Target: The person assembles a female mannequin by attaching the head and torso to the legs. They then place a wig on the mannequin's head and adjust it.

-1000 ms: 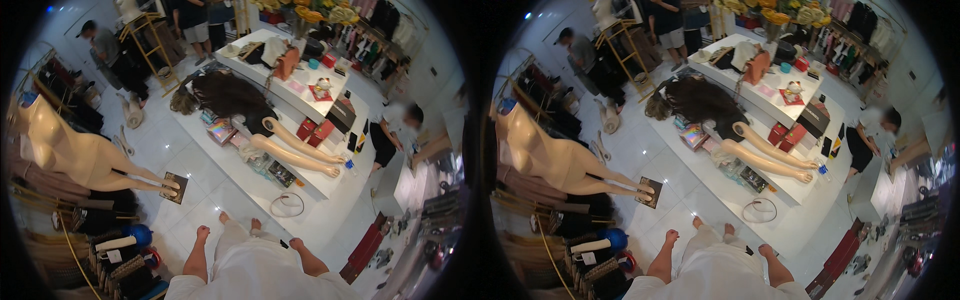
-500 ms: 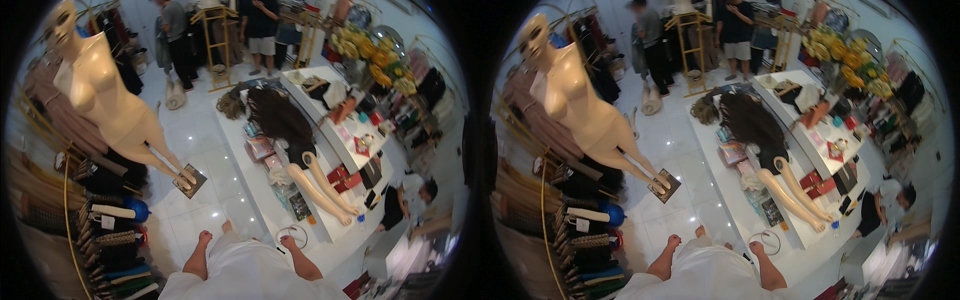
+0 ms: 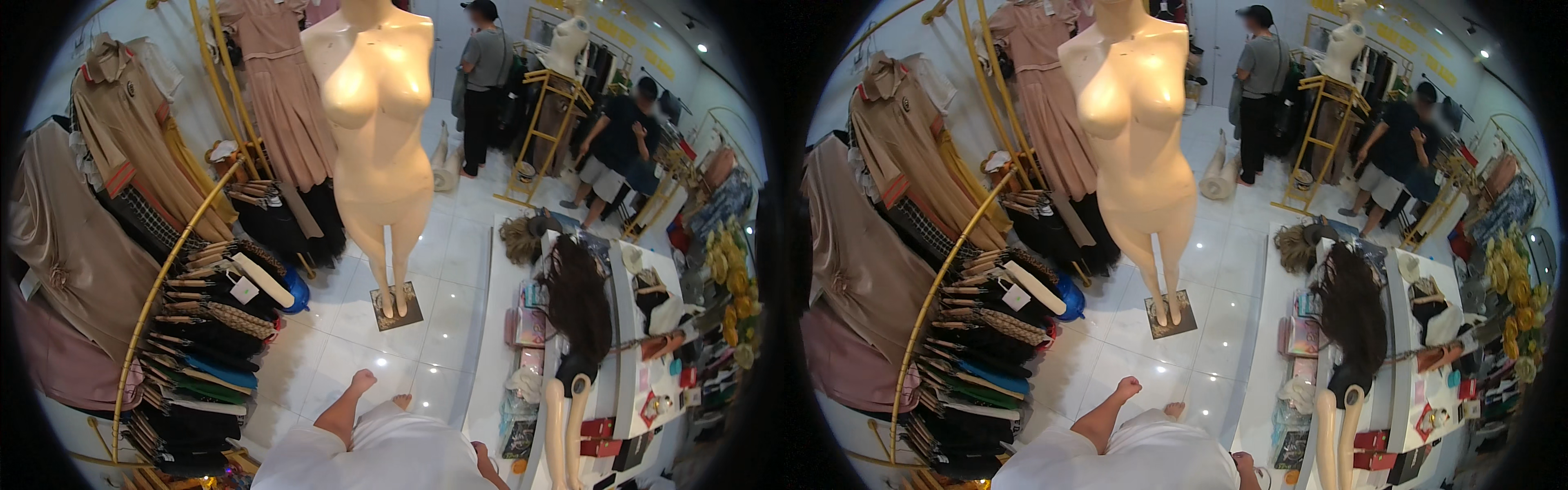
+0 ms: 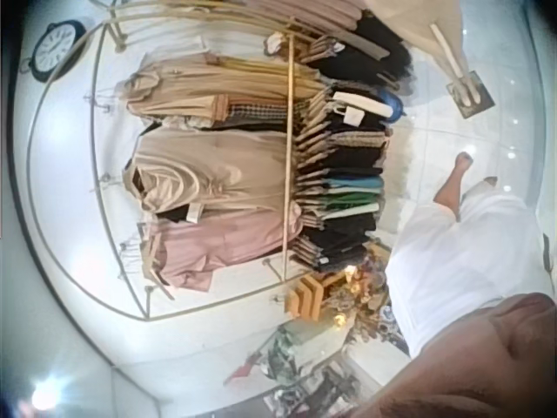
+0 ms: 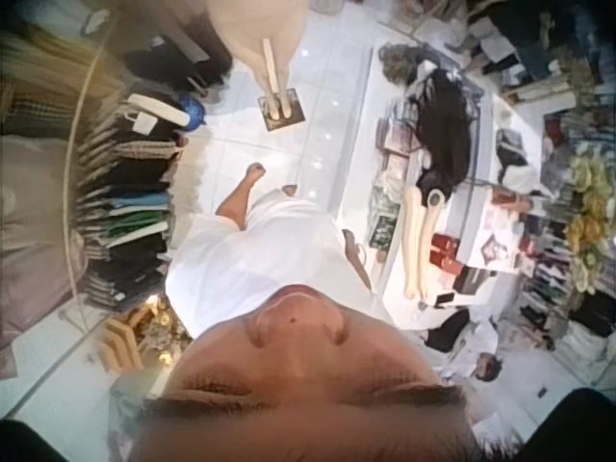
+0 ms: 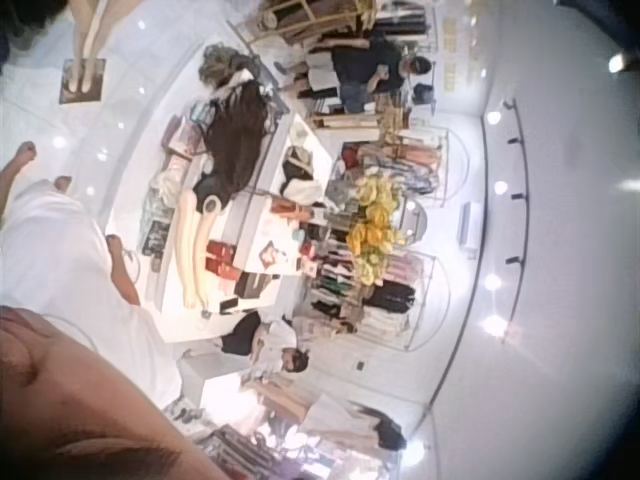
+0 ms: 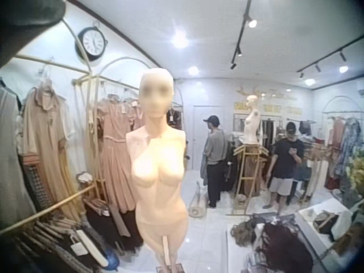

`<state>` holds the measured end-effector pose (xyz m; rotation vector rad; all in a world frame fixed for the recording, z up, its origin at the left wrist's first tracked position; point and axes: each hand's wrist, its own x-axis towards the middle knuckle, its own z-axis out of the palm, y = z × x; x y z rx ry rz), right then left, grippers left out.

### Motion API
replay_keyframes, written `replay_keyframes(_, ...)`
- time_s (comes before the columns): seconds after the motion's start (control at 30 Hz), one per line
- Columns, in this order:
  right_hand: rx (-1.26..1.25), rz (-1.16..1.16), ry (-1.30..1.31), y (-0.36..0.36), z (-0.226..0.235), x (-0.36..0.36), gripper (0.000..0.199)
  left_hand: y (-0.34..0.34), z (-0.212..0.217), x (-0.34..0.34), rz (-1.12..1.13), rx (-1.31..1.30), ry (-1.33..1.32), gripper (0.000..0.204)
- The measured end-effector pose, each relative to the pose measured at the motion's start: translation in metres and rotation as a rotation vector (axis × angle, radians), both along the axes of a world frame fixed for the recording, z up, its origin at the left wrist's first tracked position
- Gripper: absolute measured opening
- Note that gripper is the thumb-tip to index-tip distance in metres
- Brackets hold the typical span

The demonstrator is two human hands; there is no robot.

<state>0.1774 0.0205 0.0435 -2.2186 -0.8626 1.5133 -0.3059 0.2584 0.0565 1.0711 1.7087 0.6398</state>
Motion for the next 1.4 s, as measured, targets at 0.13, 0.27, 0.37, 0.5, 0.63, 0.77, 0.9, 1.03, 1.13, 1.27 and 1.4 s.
replay_keyframes(0.13,0.021,0.310,-0.255,0.075,0.021,-0.026,0.020,-0.006,-0.011,-0.045,0.092,-0.085,0.035,0.006)
replay_keyframes(0.27,0.133,0.401,-0.191,0.141,0.009,-0.033,0.025,-0.037,-0.013,-0.075,0.272,-0.120,0.027,0.004)
replay_keyframes(0.37,0.163,0.439,-0.123,0.190,0.019,-0.046,0.025,-0.030,0.012,-0.083,0.468,-0.250,-0.055,0.004)
replay_keyframes(0.5,0.092,0.531,-0.130,0.256,0.066,-0.063,0.027,-0.004,-0.007,-0.090,0.583,0.005,0.028,0.009)
replay_keyframes(0.63,0.489,0.588,-0.104,0.375,0.069,-0.056,0.033,0.134,0.096,-0.069,0.536,0.464,0.220,0.032)
replay_keyframes(0.77,1.028,0.573,-0.199,0.527,0.209,-0.102,0.050,0.262,0.321,-0.036,0.492,1.040,0.441,0.057)
replay_keyframes(0.9,1.412,0.538,-0.185,0.610,0.426,-0.183,0.061,0.331,0.490,-0.007,0.589,1.242,0.441,0.083)
replay_keyframes(1.03,1.542,0.395,-0.081,0.649,0.538,-0.241,0.088,0.370,0.565,0.002,0.654,1.261,0.401,0.114)
replay_keyframes(1.13,1.546,0.360,-0.012,0.671,0.578,-0.275,0.110,0.390,0.589,0.000,0.633,1.215,0.374,0.129)
replay_keyframes(1.27,1.622,0.323,0.049,0.699,0.608,-0.309,0.126,0.412,0.594,-0.010,0.534,1.273,0.215,0.141)
replay_keyframes(1.4,1.739,0.186,0.123,0.715,0.610,-0.330,0.121,0.420,0.601,-0.010,0.454,1.375,0.018,0.143)
